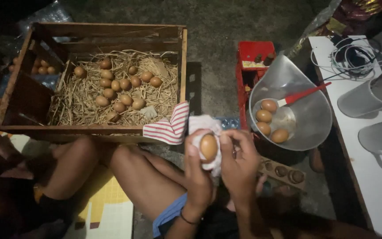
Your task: Coating eggs with a liquid using a brush and organizing them into a tray.
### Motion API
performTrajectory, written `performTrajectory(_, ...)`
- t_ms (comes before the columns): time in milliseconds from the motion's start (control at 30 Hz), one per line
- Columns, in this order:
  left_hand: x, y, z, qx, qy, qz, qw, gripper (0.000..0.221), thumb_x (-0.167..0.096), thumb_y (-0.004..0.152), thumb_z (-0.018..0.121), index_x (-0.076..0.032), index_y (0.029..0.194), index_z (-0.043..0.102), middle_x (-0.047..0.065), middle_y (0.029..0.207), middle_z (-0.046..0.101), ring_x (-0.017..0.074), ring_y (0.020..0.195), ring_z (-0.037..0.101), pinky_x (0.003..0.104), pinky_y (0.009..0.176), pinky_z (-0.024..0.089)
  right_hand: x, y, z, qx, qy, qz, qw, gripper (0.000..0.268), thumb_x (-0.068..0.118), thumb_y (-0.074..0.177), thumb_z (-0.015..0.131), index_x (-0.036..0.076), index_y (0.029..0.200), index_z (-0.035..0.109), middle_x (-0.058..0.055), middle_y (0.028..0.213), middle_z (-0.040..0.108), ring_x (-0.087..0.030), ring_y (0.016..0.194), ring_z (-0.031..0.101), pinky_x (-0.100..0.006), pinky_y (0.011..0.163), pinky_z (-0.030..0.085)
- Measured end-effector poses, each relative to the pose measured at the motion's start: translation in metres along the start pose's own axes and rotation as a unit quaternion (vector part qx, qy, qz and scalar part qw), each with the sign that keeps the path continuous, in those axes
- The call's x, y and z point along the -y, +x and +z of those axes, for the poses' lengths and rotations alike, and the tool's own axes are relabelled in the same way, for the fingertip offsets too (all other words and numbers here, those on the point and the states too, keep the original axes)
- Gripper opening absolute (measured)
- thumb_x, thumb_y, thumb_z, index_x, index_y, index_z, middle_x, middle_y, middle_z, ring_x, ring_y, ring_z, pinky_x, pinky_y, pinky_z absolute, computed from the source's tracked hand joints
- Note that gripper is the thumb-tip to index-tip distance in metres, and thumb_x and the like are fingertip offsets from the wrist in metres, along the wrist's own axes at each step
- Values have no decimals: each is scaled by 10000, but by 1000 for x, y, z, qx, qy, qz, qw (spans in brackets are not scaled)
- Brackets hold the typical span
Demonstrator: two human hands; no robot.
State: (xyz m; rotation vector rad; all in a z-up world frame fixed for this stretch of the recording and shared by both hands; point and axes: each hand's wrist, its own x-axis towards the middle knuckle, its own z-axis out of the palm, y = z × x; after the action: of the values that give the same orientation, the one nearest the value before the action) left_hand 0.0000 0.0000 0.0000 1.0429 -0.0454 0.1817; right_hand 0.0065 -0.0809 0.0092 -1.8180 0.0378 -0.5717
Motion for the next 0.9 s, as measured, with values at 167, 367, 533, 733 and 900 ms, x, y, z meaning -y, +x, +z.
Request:
performTrajectory(167,-9,17,-8,-27,-93,-36,995,512,-374,1092,270,-21,1367,519,149,1188,637,179,967,622,273,787,526,-4,10,-10,-27,-13,10,1000,168,2,956,608,0,1119,648,-82,1095,643,-156,937,632,-258,845,544)
performTrajectory(367,-9,17,-10,-53,-60,-54,995,530,-397,1079,251,-45,1345,545,116,1185,628,151,906,546,273,757,429,32,-4,-7,-1,-145,-136,980,166,32,844,716,25,1009,731,-84,1029,684,-208,915,656,-310,841,532)
performTrajectory(533,-10,12,-9,-46,-5,-30,998,542,-352,1086,175,-35,1344,531,132,1219,615,190,1002,563,325,910,447,47,-4,2,79,-87,-141,983,268,-32,805,746,-27,1072,733,-127,1131,666,-220,992,657,-315,896,554)
performTrajectory(733,-9,12,-5,-48,-20,-22,998,560,-338,1078,175,-6,1413,477,182,1349,591,241,1167,586,375,1041,453,47,-2,3,98,-117,-128,980,477,60,787,804,-22,1234,660,-157,1272,666,-265,1106,682,-348,955,565)
performTrajectory(900,-14,12,-3,-35,0,-33,999,611,-354,1068,159,13,1430,488,187,1415,569,230,1169,588,359,1024,465,36,2,1,109,-140,-103,979,621,103,729,837,-9,1304,630,-141,1242,717,-254,1082,682,-356,932,555)
